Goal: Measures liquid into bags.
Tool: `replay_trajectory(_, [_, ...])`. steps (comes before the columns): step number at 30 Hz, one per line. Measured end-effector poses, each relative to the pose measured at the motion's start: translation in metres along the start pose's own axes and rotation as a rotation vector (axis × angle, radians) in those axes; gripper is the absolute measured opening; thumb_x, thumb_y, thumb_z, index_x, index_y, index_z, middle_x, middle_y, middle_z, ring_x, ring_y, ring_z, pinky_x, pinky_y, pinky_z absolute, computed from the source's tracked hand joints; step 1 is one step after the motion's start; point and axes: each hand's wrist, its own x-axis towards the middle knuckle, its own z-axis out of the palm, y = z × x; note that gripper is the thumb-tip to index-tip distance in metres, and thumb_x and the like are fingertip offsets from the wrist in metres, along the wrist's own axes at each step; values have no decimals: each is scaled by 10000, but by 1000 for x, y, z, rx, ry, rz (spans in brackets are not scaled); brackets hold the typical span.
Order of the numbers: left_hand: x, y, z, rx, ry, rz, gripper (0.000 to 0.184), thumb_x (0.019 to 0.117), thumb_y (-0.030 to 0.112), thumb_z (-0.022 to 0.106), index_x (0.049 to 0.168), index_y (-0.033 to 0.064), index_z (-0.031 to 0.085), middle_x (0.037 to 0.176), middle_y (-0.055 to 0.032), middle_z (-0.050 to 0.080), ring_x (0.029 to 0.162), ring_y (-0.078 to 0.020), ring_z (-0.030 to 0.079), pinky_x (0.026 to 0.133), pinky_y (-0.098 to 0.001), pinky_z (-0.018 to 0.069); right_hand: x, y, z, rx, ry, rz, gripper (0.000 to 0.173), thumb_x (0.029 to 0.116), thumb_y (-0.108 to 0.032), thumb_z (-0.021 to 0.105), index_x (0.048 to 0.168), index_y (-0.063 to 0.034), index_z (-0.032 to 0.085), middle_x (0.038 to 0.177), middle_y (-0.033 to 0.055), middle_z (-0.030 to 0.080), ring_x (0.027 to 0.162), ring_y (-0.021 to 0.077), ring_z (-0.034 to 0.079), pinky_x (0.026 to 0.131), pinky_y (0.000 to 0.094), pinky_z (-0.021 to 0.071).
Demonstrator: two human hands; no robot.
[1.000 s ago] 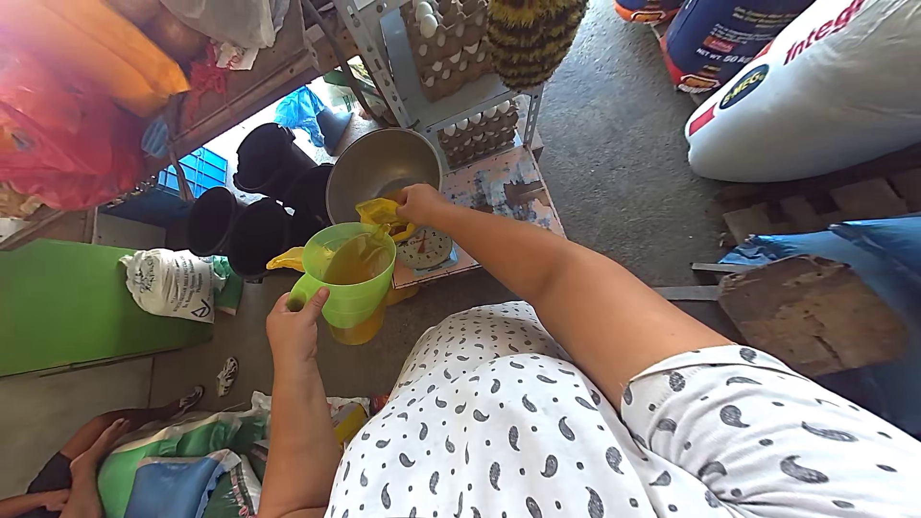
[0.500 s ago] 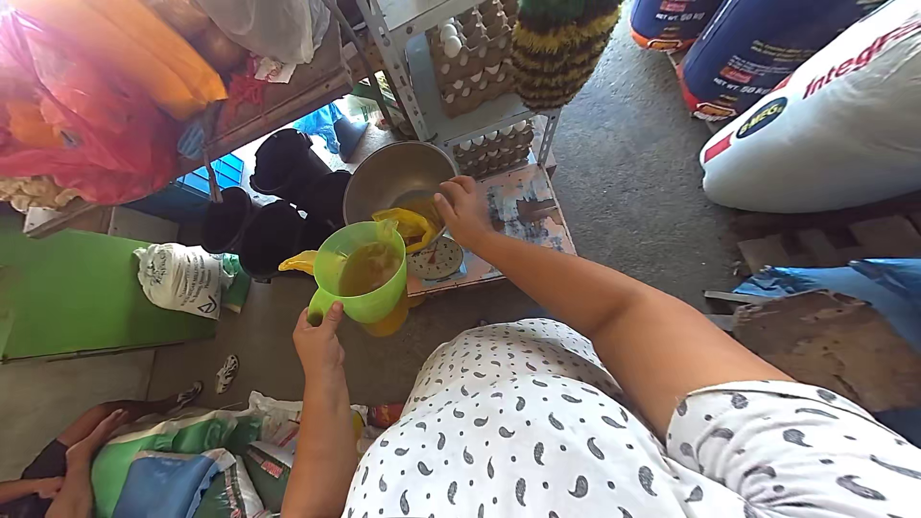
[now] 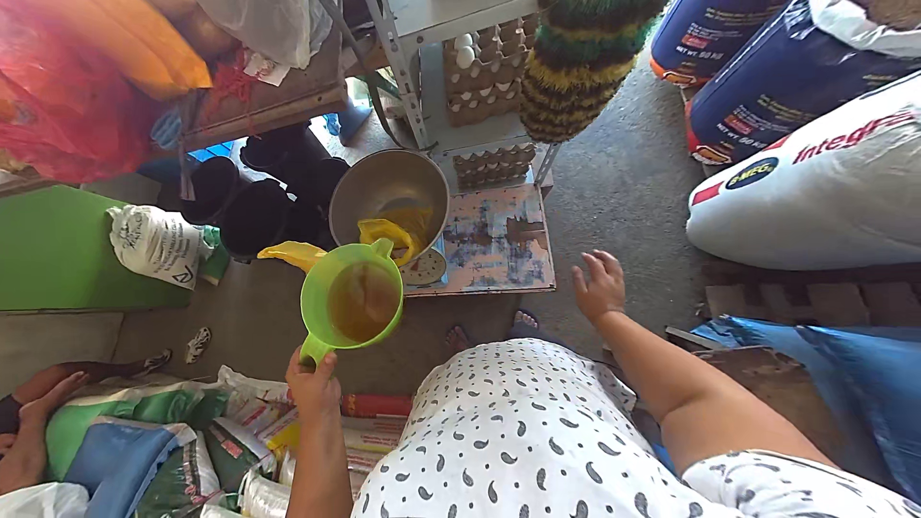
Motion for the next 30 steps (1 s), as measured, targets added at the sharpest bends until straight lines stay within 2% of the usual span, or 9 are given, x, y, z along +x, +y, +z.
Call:
replay_trajectory(3, [-22,-4,19,62,-70,-27,452,658,437,946,999,246,718,905,133,751,820,2,706,751,-211,607,-17,54,-24,-47,-123,361,515,1072,-248,500,1481,64,476,1573,348,353,1428,493,426,1148,603,399])
replay_trajectory(6, [-41,-17,50,117,-111,-113,450,636,460,947,980,271,727,895,151,749,829,16,704,755,-207,608,-26,90,-39,-52,-202,822,565,1047,-264,540,1509,47,443,1585,347,326,1470,463,378,1183,572,364])
replay_trajectory(9, [-56,-48,92,146,-142,-250,484,636,423,956,973,180,710,874,118,739,822,-5,703,762,-226,609,-23,118,-48,-26,-344,1091,564,1054,-305,542,1467,73,473,1544,321,420,1457,425,414,1166,585,365])
replay_trajectory(11, [-64,-81,124,131,-150,-327,471,669,303,930,1002,84,681,878,79,734,832,-15,703,778,-238,608,-16,140,-51,44,-415,1031,512,1074,-293,541,1432,72,515,1481,329,484,1400,452,465,1121,632,378])
replay_trajectory(14, [-70,-142,170,61,-172,-417,407,708,108,863,1036,-16,657,899,6,738,853,-51,709,812,-268,610,5,152,-71,-44,-562,773,429,1063,-264,573,1409,-11,581,1419,284,573,1361,440,518,1118,651,379])
replay_trajectory(18, [-64,-218,228,49,-213,-484,405,723,78,846,1047,-68,651,926,-79,722,872,-100,703,825,-302,605,26,145,-111,-152,-605,604,406,1060,-274,584,1399,-53,604,1399,226,612,1335,409,555,1118,636,401])
replay_trajectory(24, [-39,-296,288,161,-217,-449,490,757,68,871,1148,-127,649,1081,-222,708,1022,-205,698,943,-359,577,14,168,-147,-187,-538,686,378,1064,-242,580,1378,-35,614,1369,239,628,1307,412,577,1103,632,422])
replay_trajectory(28, [-32,-320,300,85,-109,-432,424,734,9,862,1087,-115,663,1004,-173,715,937,-148,698,883,-315,589,-12,198,-148,-223,-583,796,369,1067,-233,579,1367,-21,621,1371,266,618,1328,430,557,1119,629,405])
replay_trajectory(30, [-30,-327,296,38,-71,-432,441,728,-20,846,1109,-122,649,999,-160,714,915,-128,697,864,-300,593,-22,209,-142,-233,-612,841,375,1065,-238,589,1371,-23,619,1375,267,616,1330,432,555,1118,626,404])
